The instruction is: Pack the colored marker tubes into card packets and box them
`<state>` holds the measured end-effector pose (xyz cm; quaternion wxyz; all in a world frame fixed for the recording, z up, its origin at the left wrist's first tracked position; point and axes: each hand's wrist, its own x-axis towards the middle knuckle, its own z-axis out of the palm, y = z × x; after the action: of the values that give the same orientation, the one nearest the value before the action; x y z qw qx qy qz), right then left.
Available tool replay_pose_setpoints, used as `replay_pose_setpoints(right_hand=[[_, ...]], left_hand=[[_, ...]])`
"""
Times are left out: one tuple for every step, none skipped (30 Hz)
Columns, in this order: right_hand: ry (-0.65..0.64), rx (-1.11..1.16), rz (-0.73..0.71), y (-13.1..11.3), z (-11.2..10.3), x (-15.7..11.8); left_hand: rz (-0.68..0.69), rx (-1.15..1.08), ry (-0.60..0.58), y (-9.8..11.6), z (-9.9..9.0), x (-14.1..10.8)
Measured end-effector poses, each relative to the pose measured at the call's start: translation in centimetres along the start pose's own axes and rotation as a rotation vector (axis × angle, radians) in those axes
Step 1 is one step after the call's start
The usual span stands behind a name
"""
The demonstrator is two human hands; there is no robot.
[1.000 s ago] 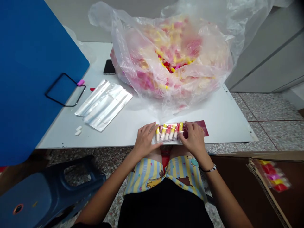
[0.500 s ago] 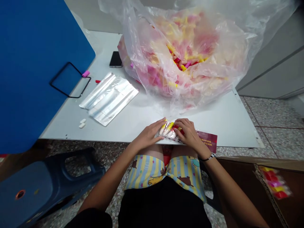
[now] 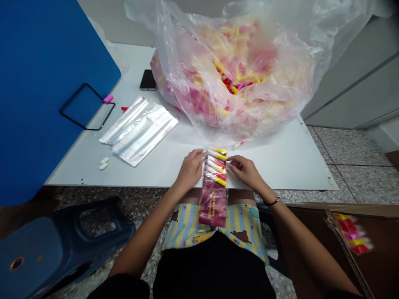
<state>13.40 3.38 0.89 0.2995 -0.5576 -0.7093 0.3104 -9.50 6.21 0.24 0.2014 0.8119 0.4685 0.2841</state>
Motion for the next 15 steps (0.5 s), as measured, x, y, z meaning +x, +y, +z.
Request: replay_pose_setpoints(right_hand=[[0.046, 0.040, 0.022, 0.2, 0.3, 0.0], [0.077, 0.069, 0.035, 0.2, 0.6, 0.1], [0.089, 0.086, 0.036, 0.3, 0.9, 0.1], [0.091, 0.094, 0.030, 0.2, 1.2, 0.1], [0.091, 0.093, 0.022, 0.1, 1.5, 0.1], [0.097, 0.084, 0.013, 0.0, 1.6, 0.1], [0.106, 0.072, 0.003, -0.1, 1.8, 0.2], [0.113, 0.059, -0.008, -0.2, 1.9, 0.2], [0.119, 0.051, -0.020, -0.3, 2.0, 0.2], [0.126, 0.047, -0.031, -0.3, 2.0, 0.3], [0.140, 0.046, -0.040, -0.3, 2.1, 0.3], [0.162, 0.045, -0.042, -0.2, 2.3, 0.4], [0.193, 0.039, -0.043, -0.1, 2.4, 0.4], [0.234, 0.024, -0.046, 0.0, 2.6, 0.4], [0.279, 0.003, -0.054, 0.1, 2.9, 0.4]], left_hand=[[-0.010, -0.024, 0.019, 0.3, 0.4, -0.4], [-0.019, -0.039, 0.040, 0.7, 0.9, -0.7], [-0.032, -0.039, 0.063, 1.0, 1.3, -1.0], [-0.047, -0.029, 0.085, 1.4, 1.7, -1.2], [-0.058, -0.010, 0.100, 1.7, 2.0, -1.4], [-0.066, 0.015, 0.104, 1.9, 2.3, -1.5], [-0.068, 0.043, 0.097, 2.1, 2.4, -1.6], [-0.066, 0.072, 0.082, 2.3, 2.5, -1.6], [-0.061, 0.101, 0.062, 2.4, 2.6, -1.6], [-0.056, 0.127, 0.042, 2.4, 2.6, -1.6], [-0.050, 0.151, 0.026, 2.5, 2.6, -1.7], [-0.043, 0.175, 0.014, 2.5, 2.6, -1.7], [-0.036, 0.198, 0.007, 2.6, 2.6, -1.7], [-0.029, 0.219, 0.003, 2.6, 2.6, -1.7], [-0.024, 0.237, 0.000, 2.6, 2.6, -1.7]])
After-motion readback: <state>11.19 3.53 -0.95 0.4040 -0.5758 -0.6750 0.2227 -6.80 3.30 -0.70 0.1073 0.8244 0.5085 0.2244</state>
